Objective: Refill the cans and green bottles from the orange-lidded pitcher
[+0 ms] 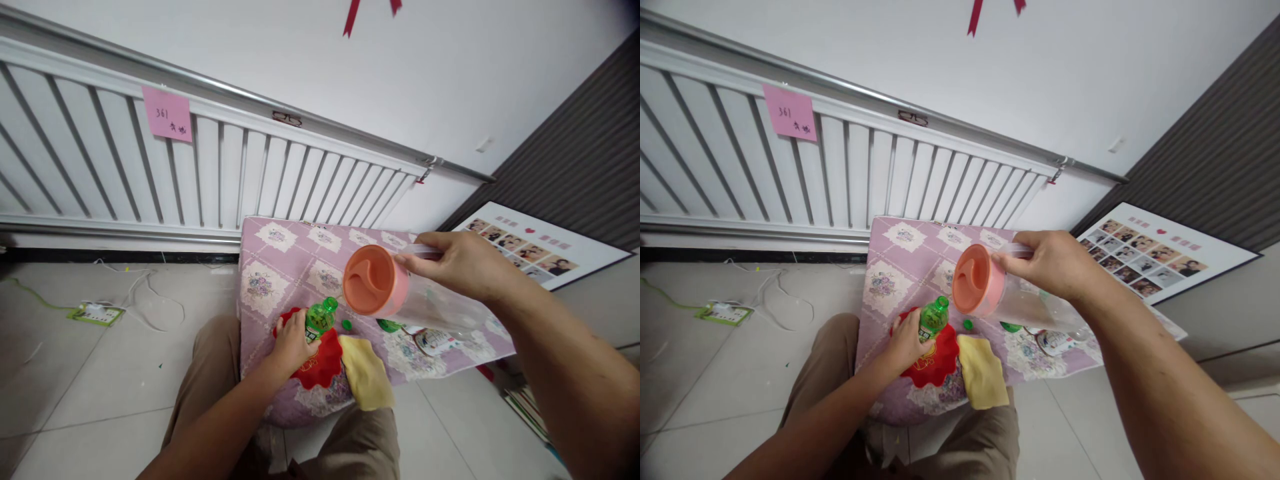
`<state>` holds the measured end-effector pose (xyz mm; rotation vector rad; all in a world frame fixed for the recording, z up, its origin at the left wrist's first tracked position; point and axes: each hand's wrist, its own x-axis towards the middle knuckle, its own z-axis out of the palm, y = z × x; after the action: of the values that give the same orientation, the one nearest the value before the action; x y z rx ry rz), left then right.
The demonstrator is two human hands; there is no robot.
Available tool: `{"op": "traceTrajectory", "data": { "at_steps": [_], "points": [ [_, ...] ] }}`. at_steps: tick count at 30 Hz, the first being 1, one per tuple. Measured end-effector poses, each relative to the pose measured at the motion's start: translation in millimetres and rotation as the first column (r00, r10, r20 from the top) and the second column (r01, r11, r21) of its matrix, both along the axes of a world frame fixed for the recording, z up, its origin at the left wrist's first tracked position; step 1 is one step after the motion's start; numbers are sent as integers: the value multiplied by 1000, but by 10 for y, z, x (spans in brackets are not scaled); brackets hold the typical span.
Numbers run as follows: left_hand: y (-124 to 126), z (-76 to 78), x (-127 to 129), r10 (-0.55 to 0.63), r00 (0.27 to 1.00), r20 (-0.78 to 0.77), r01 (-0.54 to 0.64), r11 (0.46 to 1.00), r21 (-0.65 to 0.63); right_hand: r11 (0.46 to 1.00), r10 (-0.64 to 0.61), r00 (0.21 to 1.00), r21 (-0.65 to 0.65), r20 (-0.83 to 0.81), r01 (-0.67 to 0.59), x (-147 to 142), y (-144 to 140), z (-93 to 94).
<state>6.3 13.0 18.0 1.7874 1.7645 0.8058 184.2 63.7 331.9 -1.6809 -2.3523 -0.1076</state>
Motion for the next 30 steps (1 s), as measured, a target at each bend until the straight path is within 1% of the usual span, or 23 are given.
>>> {"op": "traceTrajectory", "data": {
  "at_steps": [4, 12, 22, 30],
  "points": [
    [-4, -8, 1, 8, 1000, 2, -8, 1000, 19, 1000, -7, 1000, -5, -4, 7, -5, -6, 5],
    [-8, -3, -1, 5, 1000, 24, -6, 1000, 16, 1000, 4, 1000, -17, -3, -4, -15, -11, 5],
    [-5, -12, 0, -4, 1000, 27, 3, 1000, 11, 1000, -19, 1000, -5, 6, 19, -8, -8, 10],
    [1, -26, 3, 2, 1000, 24, -2, 1000, 19, 1000, -3, 1000, -16, -14, 3, -43, -24, 14]
  ]
}}
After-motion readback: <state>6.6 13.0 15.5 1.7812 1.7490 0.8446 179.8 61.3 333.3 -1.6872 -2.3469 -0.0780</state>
